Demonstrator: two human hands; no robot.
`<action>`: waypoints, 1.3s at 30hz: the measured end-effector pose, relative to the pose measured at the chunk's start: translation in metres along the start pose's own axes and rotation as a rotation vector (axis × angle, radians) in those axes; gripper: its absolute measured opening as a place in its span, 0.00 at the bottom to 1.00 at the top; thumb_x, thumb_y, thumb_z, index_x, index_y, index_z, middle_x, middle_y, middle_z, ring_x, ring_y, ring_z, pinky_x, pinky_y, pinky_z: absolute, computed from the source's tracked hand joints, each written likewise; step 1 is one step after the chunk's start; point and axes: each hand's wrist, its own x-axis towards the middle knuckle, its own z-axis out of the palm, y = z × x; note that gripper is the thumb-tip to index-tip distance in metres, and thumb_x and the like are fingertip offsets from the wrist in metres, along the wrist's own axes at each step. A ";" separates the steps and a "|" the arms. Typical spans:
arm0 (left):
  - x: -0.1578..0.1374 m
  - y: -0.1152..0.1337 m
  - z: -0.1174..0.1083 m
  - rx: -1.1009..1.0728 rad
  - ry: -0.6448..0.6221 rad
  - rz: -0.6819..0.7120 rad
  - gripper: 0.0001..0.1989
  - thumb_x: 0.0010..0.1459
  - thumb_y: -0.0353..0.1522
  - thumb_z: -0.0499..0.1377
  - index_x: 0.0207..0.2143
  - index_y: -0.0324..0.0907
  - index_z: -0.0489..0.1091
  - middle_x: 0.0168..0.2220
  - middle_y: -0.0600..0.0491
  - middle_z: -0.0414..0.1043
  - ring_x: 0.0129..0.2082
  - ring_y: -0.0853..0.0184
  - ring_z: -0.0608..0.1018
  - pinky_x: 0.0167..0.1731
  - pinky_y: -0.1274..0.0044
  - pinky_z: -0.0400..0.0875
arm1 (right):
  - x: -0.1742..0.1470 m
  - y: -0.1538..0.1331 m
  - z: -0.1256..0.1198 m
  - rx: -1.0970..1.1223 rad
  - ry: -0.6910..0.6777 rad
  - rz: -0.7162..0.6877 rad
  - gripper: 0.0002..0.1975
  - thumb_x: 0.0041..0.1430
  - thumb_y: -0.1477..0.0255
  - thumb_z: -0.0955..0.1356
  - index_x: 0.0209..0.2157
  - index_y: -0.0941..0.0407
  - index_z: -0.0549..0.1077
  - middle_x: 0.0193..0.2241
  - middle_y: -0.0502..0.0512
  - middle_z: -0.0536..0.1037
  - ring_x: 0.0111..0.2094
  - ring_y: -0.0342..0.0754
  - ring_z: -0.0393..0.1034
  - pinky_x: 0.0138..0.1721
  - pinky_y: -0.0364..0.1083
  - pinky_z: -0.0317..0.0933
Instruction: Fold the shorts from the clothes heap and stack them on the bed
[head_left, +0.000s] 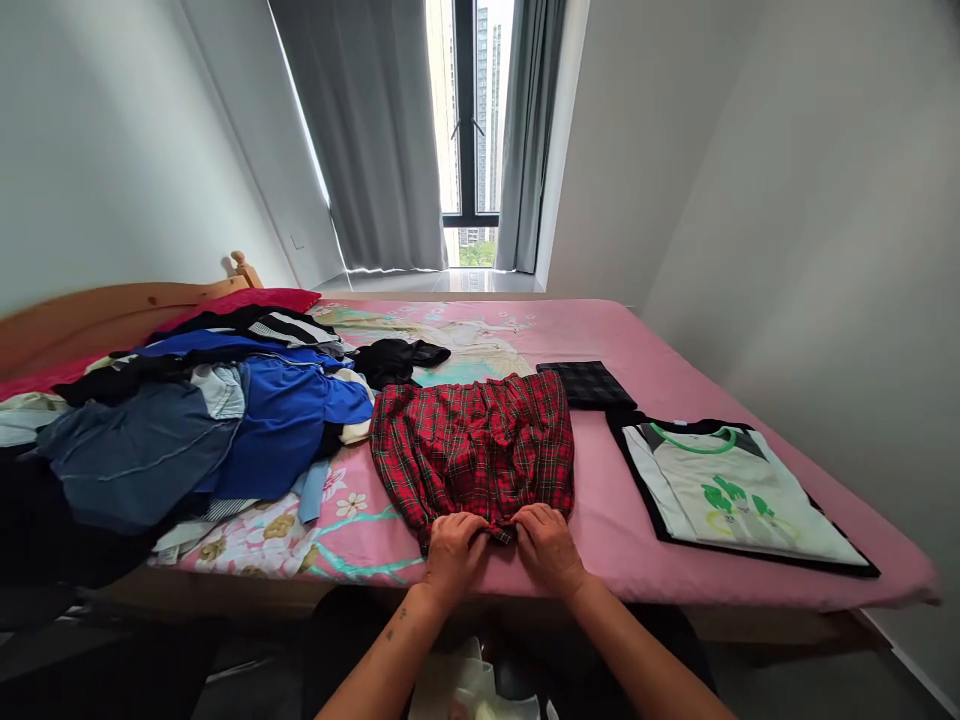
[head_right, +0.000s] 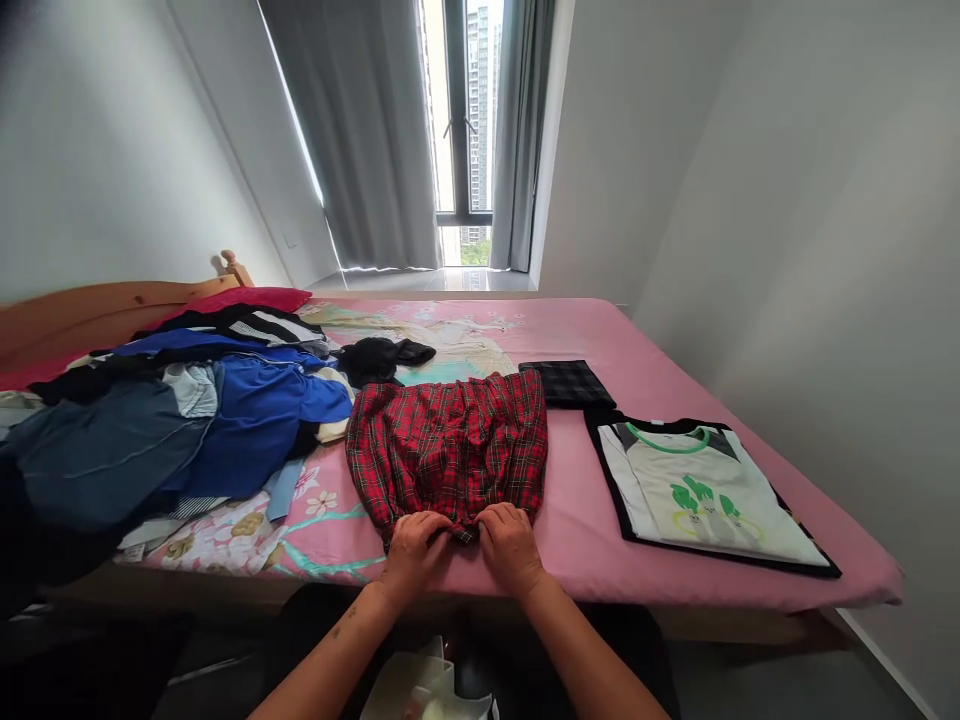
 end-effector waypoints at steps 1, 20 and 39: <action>-0.002 0.001 -0.001 -0.002 0.016 0.006 0.06 0.57 0.29 0.56 0.36 0.45 0.72 0.35 0.52 0.76 0.38 0.62 0.74 0.42 0.70 0.60 | 0.003 -0.001 -0.004 -0.002 0.005 0.007 0.10 0.62 0.75 0.59 0.35 0.55 0.72 0.35 0.53 0.74 0.39 0.46 0.65 0.42 0.46 0.55; -0.040 0.012 0.040 0.109 0.055 0.065 0.13 0.59 0.28 0.54 0.42 0.49 0.73 0.41 0.50 0.70 0.43 0.62 0.70 0.44 0.68 0.59 | -0.039 -0.006 0.002 -0.001 -0.079 -0.009 0.12 0.54 0.75 0.65 0.42 0.54 0.70 0.39 0.54 0.73 0.43 0.48 0.64 0.47 0.48 0.54; -0.048 0.023 0.046 0.166 0.037 0.023 0.08 0.60 0.34 0.55 0.39 0.49 0.73 0.47 0.49 0.66 0.47 0.59 0.65 0.49 0.63 0.53 | -0.021 -0.019 -0.002 -0.022 -0.213 0.047 0.05 0.58 0.78 0.64 0.32 0.56 0.70 0.33 0.54 0.73 0.37 0.48 0.66 0.41 0.45 0.59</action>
